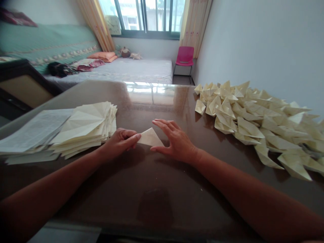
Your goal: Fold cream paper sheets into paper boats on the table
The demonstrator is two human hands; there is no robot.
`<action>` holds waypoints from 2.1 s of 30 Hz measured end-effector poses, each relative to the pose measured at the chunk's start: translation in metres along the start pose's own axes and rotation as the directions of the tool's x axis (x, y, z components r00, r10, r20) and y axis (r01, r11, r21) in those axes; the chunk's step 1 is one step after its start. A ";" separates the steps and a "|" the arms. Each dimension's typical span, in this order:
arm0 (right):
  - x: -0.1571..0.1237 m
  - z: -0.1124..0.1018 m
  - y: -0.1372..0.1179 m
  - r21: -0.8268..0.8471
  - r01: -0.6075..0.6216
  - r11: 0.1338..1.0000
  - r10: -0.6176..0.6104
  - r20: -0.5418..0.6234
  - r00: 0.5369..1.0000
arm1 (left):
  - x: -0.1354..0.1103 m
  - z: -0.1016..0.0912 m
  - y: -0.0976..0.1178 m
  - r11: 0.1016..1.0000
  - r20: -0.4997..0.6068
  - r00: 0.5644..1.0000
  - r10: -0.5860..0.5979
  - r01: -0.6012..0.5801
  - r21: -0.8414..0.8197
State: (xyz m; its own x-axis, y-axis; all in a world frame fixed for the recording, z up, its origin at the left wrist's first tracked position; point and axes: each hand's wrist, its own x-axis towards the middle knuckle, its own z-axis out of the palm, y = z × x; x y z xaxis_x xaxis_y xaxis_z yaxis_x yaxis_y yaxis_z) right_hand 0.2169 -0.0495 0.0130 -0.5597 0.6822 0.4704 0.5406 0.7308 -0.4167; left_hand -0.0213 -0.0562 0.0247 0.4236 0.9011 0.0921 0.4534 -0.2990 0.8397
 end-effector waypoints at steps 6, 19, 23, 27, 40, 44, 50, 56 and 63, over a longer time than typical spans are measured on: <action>-0.005 0.002 -0.012 0.022 0.014 1.000 -0.016 0.128 0.992 | -0.005 0.004 0.014 0.999 0.103 0.994 0.047 -0.044 -0.027; -0.005 0.005 -0.016 0.348 -0.281 0.895 0.187 0.280 0.942 | 0.000 0.010 -0.004 0.998 0.083 0.995 0.054 -0.050 -0.045; -0.006 0.006 -0.019 0.331 -0.274 0.903 0.176 0.295 0.939 | -0.002 0.011 0.000 0.993 0.101 0.990 0.096 -0.103 0.059; -0.008 0.011 -0.027 0.229 -0.154 0.961 0.104 0.218 0.970 | -0.007 0.023 0.008 0.968 0.054 0.997 0.056 -0.067 0.243; -0.006 0.020 -0.033 -0.063 -0.069 0.996 0.076 0.133 0.988 | -0.011 0.046 0.021 0.893 -0.075 0.997 -0.010 0.042 0.448; -0.006 0.022 -0.032 0.051 -0.053 0.997 0.049 0.077 0.996 | -0.011 0.044 0.023 0.881 -0.101 0.995 0.008 0.040 0.471; -0.006 0.021 -0.020 0.043 -0.085 0.995 0.084 0.023 0.996 | -0.005 0.035 0.015 0.815 -0.116 0.993 0.007 0.061 0.576; -0.006 0.022 -0.009 -0.096 -0.115 0.989 0.121 0.068 0.990 | 0.000 0.035 0.006 0.726 -0.055 0.998 -0.011 0.046 0.687; -0.005 0.016 -0.009 -0.167 -0.115 0.979 0.133 0.101 0.986 | -0.003 0.035 0.000 0.746 -0.060 0.995 0.082 -0.021 0.666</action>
State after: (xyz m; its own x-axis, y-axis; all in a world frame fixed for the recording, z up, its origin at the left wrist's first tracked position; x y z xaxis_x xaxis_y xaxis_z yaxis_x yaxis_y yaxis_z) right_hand 0.2052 -0.0590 0.0019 -0.5429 0.7722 0.3300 0.6988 0.6334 -0.3325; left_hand 0.0047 -0.0697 0.0055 0.4117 0.8908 0.1922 0.8513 -0.4512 0.2677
